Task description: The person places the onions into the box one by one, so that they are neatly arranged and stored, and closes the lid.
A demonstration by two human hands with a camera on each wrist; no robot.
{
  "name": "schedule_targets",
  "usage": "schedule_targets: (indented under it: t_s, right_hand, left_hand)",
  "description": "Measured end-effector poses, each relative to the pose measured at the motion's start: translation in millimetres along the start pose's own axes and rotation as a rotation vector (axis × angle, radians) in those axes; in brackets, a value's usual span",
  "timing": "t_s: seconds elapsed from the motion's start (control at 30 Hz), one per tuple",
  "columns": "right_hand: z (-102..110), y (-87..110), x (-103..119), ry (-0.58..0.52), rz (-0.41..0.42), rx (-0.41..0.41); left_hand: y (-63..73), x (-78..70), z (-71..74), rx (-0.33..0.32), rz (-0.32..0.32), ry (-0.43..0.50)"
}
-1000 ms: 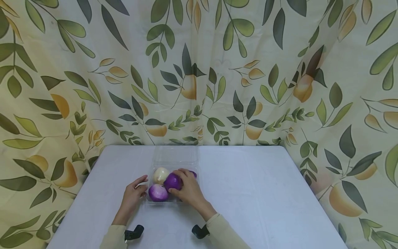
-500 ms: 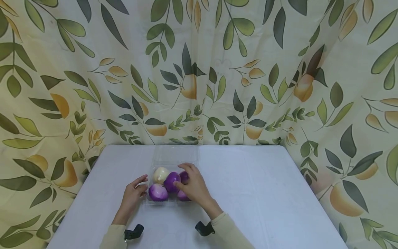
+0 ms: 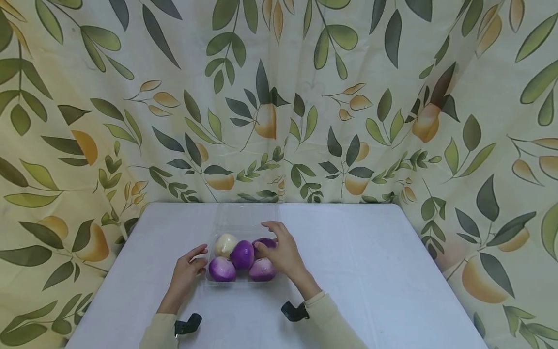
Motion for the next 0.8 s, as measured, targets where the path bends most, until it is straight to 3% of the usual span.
schedule_targets:
  t_s: [0.37,0.8]
  right_hand:
    - [19.2,-17.6,-29.2,-0.031,-0.069,-0.088]
    - [19.5,-26.4,-79.8,-0.071,-0.181,-0.141]
  left_hand:
    - [-2.4,1.7,1.1,-0.001,-0.001,0.0]
    - [-4.7,1.4,1.0,0.0,0.012,-0.001]
Point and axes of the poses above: each hand's wrist, its own y-axis away from the middle knuckle, its own z-axis out of the back of the hand, x = y × z, the point moved 7 cm from there along -y, towards the middle knuckle, and after that the axes turned 5 degrees about z, right-handed, at the moved point
